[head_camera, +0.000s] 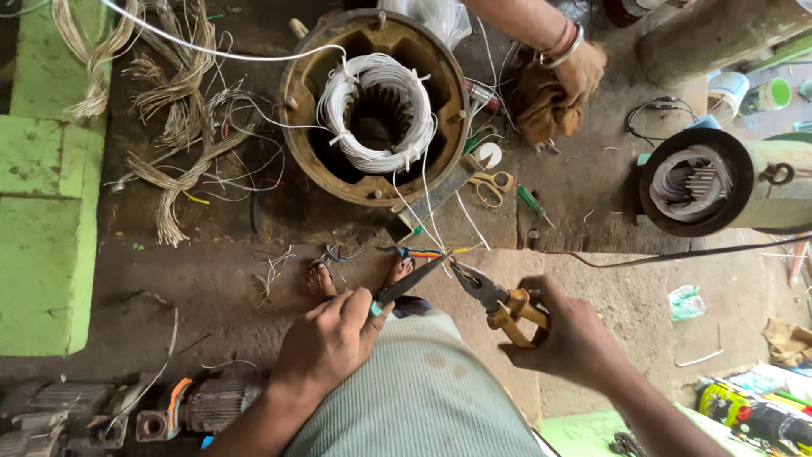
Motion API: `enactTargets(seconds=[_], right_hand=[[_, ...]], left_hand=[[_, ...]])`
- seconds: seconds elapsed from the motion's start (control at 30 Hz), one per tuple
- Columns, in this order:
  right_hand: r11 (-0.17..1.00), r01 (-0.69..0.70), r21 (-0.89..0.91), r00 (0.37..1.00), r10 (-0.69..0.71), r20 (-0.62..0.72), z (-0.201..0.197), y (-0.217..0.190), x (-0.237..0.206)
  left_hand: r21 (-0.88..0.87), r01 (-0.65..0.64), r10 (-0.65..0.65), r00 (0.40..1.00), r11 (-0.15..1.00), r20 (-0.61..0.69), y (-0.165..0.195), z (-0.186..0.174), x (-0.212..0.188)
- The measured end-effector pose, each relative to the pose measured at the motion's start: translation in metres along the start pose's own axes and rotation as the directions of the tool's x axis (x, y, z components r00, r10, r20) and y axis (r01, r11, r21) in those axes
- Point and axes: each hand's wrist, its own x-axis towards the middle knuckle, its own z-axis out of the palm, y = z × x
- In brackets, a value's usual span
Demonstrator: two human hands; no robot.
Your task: The person winds white enameled copper wire into the slots of a motor stator on a workbench, pulling wire from a spool and guiding it around the winding. They use pliers to cut and trim the wire, handle a black insulating sheet, and continue winding and adjusting the coil ends by hand.
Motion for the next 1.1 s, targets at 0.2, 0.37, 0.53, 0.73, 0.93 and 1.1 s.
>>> enactTargets(seconds=[0.2,0.37,0.53,0.73,0.93,1.1], right_hand=[[0.723,0.324,-0.610,0.668,-0.632,-0.393,0.020,-0.018,-0.020],[0.951,-0.194,-0.242,0.979,0.203,0.015,0.020,-0.005,-0.011],[0.862,0.167,0.479,0.891,-0.340,0.301,-0.006,0.007,-0.005],[0.978,0.194,-0.072,0.981,-0.196,-0.013,0.006,-0.005,-0.029],[0.957,0.256,-0.134,0.941,-0.279,-0.191,0.027,-0.021,-0.025],[0.963,0.243,-0.117,0.958,-0.258,-0.126,0.028,-0.006,-0.020]], left_hand=[[-0.020,0.009,-0.009,1.000,1.000,0.010,-0.004,-0.004,-0.001],[0.013,0.022,-0.023,0.999,1.000,0.027,-0.010,-0.001,0.001],[-0.011,-0.044,0.043,0.997,0.999,-0.058,-0.014,0.001,0.004],[-0.033,0.029,-0.029,0.999,0.999,0.018,-0.012,-0.001,-0.003],[-0.050,0.061,-0.059,0.997,0.997,0.055,-0.006,-0.002,-0.003],[-0.055,0.037,-0.035,0.999,0.998,0.036,-0.010,0.000,-0.004]])
